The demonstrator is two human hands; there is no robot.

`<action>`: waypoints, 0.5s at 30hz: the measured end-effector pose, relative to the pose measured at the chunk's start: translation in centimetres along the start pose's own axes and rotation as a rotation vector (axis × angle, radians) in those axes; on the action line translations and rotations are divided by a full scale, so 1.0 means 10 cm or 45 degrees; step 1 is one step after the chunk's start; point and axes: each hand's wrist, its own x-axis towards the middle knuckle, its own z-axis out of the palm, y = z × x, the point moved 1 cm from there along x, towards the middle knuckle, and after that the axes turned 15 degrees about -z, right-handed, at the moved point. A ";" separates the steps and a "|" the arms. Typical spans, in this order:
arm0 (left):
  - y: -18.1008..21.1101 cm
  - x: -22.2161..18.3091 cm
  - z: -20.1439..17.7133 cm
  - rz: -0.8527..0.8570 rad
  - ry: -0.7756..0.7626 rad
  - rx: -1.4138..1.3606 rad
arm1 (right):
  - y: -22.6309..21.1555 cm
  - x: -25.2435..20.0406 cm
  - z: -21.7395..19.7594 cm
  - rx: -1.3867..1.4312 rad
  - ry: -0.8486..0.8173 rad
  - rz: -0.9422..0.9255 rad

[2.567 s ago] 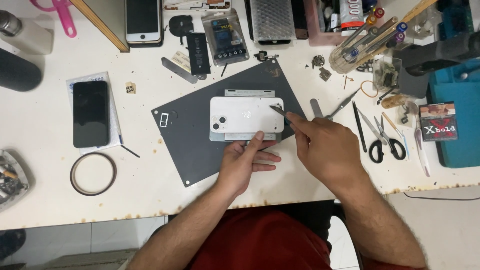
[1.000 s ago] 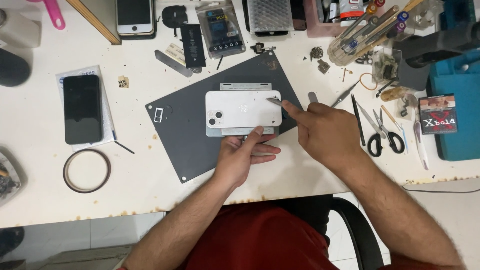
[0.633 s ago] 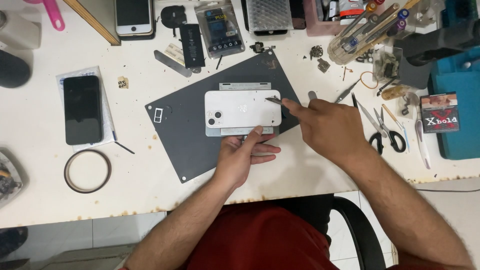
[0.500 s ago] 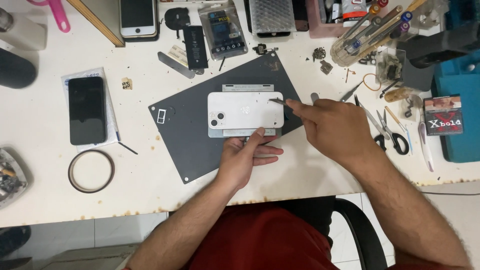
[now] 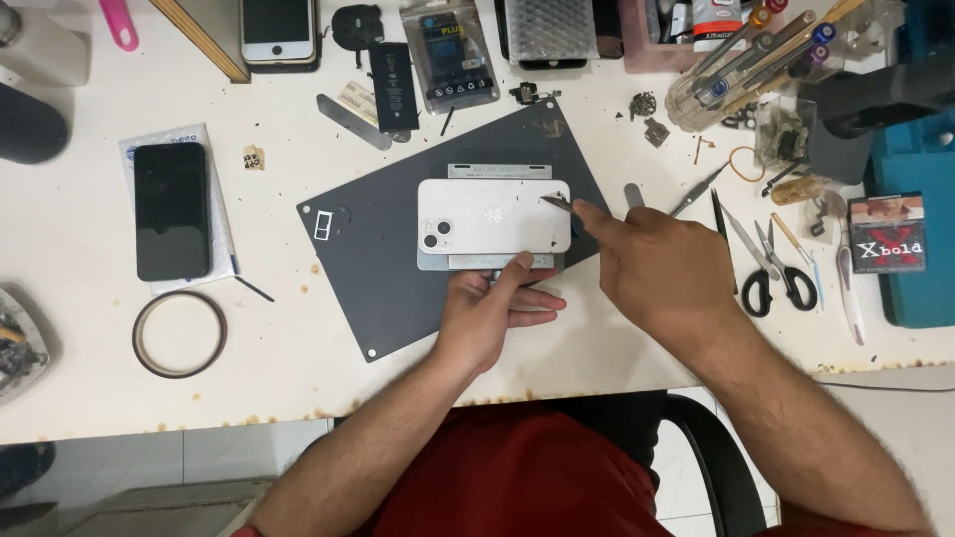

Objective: Removing the back glass of a smartphone using a pry tool and a heat gun.

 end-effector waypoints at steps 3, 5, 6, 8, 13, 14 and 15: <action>0.06 -0.04 0.04 -0.007 0.015 -0.033 | -0.04 -0.01 -0.01 -0.121 -0.031 -0.053; 0.05 -0.04 0.04 -0.008 0.021 -0.028 | -0.04 -0.01 -0.05 -0.232 -0.031 -0.106; 0.05 -0.04 0.03 -0.004 0.027 -0.022 | -0.05 0.00 -0.07 -0.345 -0.027 -0.161; 0.07 -0.05 0.05 -0.002 0.028 -0.012 | -0.12 0.00 -0.13 -0.397 -0.028 -0.192; 0.10 -0.08 0.07 0.015 0.028 0.006 | -0.09 -0.04 -0.04 -0.590 -0.063 -0.307; 0.09 -0.07 0.06 0.007 0.033 0.002 | -0.07 -0.06 0.00 -0.632 -0.014 -0.338; 0.08 -0.07 0.06 -0.001 0.038 -0.001 | -0.06 -0.09 0.03 -0.675 0.035 -0.369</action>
